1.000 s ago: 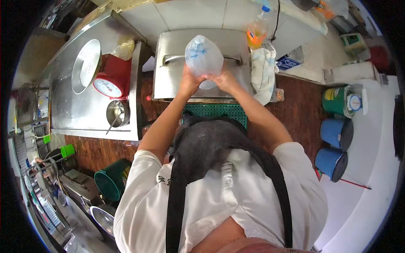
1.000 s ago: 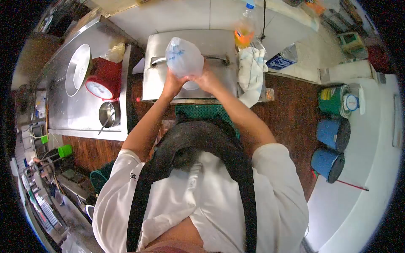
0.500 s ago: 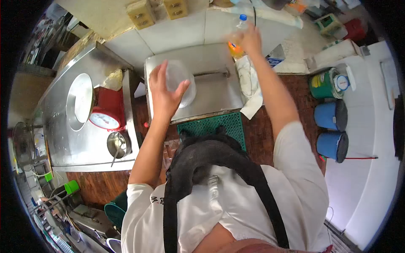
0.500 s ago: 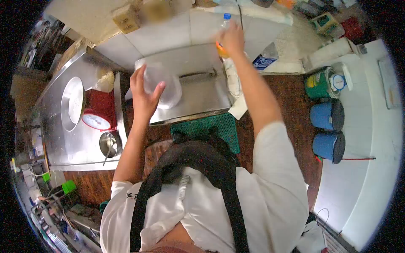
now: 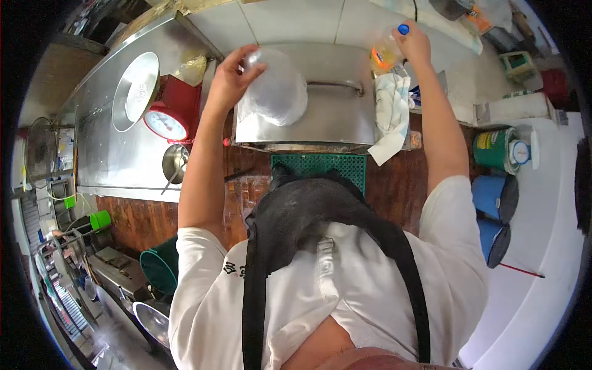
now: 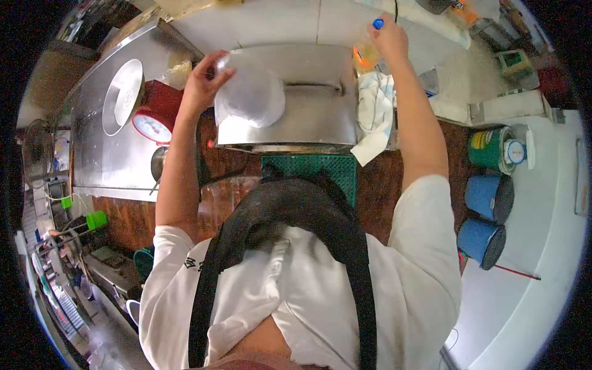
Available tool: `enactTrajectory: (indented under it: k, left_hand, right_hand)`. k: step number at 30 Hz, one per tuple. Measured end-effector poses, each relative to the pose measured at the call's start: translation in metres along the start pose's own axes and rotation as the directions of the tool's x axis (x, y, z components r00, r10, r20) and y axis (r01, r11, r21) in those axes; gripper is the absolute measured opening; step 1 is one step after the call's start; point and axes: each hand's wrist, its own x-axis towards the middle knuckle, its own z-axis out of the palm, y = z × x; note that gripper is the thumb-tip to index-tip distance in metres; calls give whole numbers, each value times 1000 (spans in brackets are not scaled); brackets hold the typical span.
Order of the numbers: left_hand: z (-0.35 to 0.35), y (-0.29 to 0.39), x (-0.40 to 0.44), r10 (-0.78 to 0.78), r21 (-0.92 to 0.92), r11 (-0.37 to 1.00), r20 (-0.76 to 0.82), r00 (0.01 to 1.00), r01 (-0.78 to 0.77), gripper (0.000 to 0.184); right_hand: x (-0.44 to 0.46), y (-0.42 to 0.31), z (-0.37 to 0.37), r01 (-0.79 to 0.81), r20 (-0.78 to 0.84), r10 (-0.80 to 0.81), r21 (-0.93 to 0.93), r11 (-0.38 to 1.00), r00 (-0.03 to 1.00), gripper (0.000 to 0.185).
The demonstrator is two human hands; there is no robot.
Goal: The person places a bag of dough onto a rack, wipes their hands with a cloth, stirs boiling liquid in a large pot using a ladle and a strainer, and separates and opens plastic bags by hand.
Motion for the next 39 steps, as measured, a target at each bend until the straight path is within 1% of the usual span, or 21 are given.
enactTrajectory:
  k: [2,3,5,6,8,9,12,13,16,17,19,20,22,23,24,26,28,29,32,36,39]
  left_hand:
    - [11,27,-4,83,8,997,24,996,-83,39]
    - [19,29,-4,133,8,991,-2,991,-133,39]
    - [27,36,-5,105,51,993,-20,994,-104,39]
    - [29,39,-5,93,72,993,-29,995,-90,39]
    - [35,29,-5,116,115,987,-59,991,-109,47]
    - [36,26,-6,129,138,983,-74,989,-118,51]
    - [34,37,-23,65,168,985,-147,987,-40,68]
    - [36,15,-31,99,208,975,-105,990,-75,80]
    - [47,-24,-75,36,471,882,-91,995,11,53]
    - [43,-27,-83,-110,441,890,-36,993,114,43]
    - [36,-24,-91,-384,392,860,79,920,326,25]
    - [32,-24,-88,-311,348,894,25,950,284,21]
    - [18,-8,-80,-184,259,944,-95,978,203,17]
    - [7,1,-77,-65,220,971,-127,990,93,16]
    - [3,-6,-73,-53,203,975,-172,984,88,17]
    - [-4,-10,-65,-114,78,987,-296,948,143,21]
    - [-12,4,-57,-91,127,979,-428,899,159,25]
    - [-13,-5,-53,-51,101,988,-484,873,113,24]
    - [-17,-8,-39,25,171,982,-550,834,84,25]
    - [-20,7,-30,-38,116,986,-539,842,118,27]
    - [-16,5,-20,67,-109,982,-567,821,-156,35]
  right_hand:
    - [-23,-47,-71,26,-98,-22,37,999,995,36]
    - [-35,-61,-97,47,-146,-34,85,995,989,35]
    - [-60,-86,-141,89,-242,-44,179,980,969,33]
    - [-76,-97,-156,86,-232,-29,240,967,972,32]
    - [-102,-114,-176,77,-209,0,361,930,978,31]
    - [-110,-117,-172,52,-156,10,388,920,988,31]
    - [-144,-115,-129,1,-24,11,450,893,1000,31]
    - [-153,-111,-104,4,-1,-3,459,888,1000,32]
    - [-151,-109,-87,56,-2,-62,433,900,998,35]
    - [-150,-108,-87,78,-8,-82,413,907,997,36]
    - [-144,-106,-83,105,25,-120,336,936,992,40]
    - [-141,-106,-82,122,44,-140,294,948,989,41]
    - [-142,-109,-83,171,-3,-178,281,944,984,43]
    - [-143,-111,-82,201,-24,-202,272,941,979,44]
    - [-144,-111,-78,239,-79,-226,282,929,971,43]
    - [-145,-109,-66,312,-197,-262,299,902,945,43]
    - [-146,-111,-60,269,-159,-223,403,875,962,41]
    - [-146,-111,-58,244,-139,-202,452,858,969,40]
    - [-149,-109,-52,249,-150,-202,456,854,968,37]
    - [-154,-107,-53,267,-180,-206,465,844,962,36]
    - [-156,-107,-50,269,-206,-189,497,825,960,38]
